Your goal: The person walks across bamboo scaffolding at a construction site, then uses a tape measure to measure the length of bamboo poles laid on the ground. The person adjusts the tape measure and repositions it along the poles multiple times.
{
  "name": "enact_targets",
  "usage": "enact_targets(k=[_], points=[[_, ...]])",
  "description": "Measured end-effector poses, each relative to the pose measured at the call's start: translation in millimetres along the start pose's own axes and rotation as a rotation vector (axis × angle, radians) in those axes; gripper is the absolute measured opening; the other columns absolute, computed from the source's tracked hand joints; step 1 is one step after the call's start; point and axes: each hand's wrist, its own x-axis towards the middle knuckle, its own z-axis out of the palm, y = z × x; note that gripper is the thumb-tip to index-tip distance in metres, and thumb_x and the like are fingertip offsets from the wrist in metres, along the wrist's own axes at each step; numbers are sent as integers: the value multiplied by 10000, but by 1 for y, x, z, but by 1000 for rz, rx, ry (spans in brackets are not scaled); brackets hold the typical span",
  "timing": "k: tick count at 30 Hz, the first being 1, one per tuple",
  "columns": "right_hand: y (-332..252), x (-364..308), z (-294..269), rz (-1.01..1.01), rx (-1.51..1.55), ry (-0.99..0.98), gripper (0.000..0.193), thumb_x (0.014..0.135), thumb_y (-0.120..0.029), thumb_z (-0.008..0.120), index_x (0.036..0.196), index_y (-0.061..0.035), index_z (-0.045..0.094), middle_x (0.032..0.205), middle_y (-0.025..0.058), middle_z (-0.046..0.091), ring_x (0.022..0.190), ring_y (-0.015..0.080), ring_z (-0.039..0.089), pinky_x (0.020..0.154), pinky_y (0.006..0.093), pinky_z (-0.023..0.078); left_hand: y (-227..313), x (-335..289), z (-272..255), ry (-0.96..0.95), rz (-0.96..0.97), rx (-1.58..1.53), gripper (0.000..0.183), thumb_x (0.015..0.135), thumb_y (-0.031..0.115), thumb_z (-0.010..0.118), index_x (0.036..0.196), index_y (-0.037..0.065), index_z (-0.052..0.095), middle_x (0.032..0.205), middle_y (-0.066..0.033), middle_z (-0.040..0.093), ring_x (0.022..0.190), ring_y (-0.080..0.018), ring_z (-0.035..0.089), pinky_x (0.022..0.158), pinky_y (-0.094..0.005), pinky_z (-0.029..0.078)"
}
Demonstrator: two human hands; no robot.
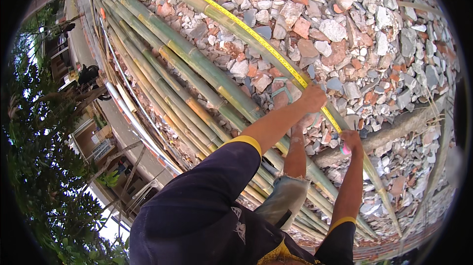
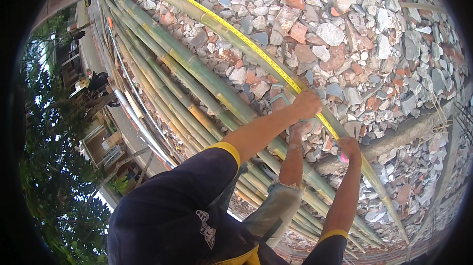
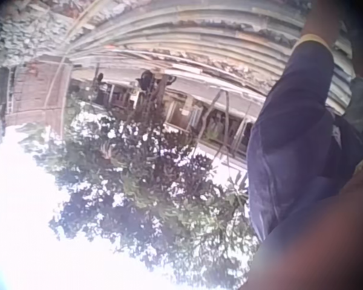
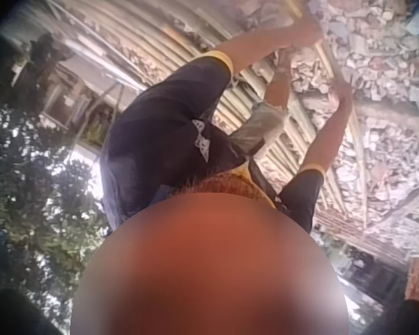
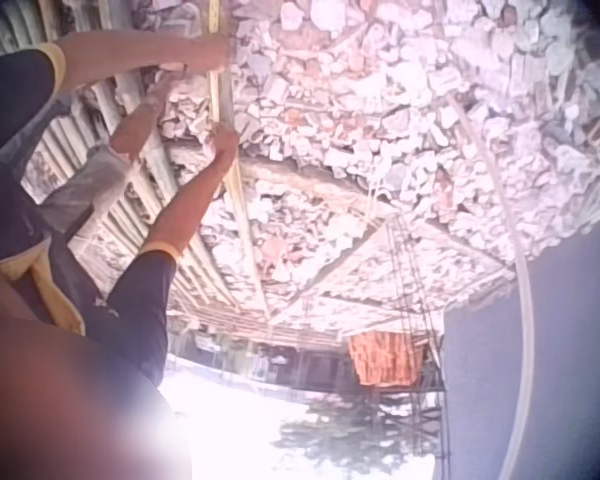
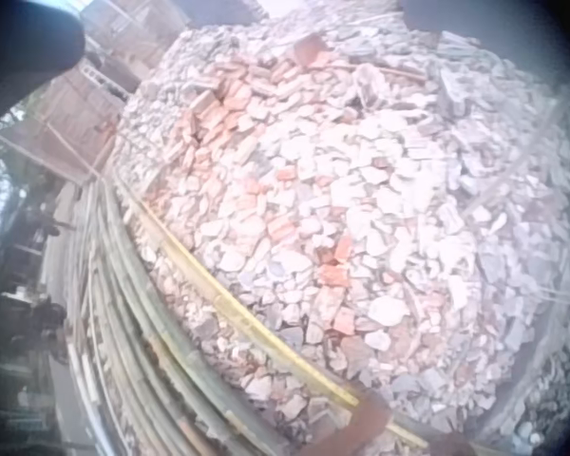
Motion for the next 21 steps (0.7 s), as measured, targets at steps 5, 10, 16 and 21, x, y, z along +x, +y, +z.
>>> enact_targets(k=[5,10,16,21], points=[[0,-1,3,48,-2,30,284,716,-169,655,926,22,671,665,75,621,614,144,560,607,305,450,0,0,-1,1,-12,-23,98,704,190,615,756,169,695,862,-23,641,957,-207,538,852,-408,383],[-13,-6,5,13,18,21,268,726,-176,642,915,10,678,616,57,595,559,122,529,559,288,430,1,0,-3,-44,-19,-66,101,692,175,622,762,167,696,876,-24,642,992,-208,530,864,-409,375],[-48,-2,15,-77,-1,45,255,747,-195,620,890,9,675,606,52,582,548,121,516,544,281,419,1,0,-8,-96,-36,-29,130,682,170,636,799,161,692,905,-29,642,1000,-206,535,866,-415,371],[-48,10,30,-70,-23,69,276,748,-251,627,904,-28,672,644,93,600,609,169,564,619,313,449,-1,-3,-6,-92,-5,-72,174,696,166,632,861,139,681,959,-30,632,1021,-203,537,861,-421,365]])
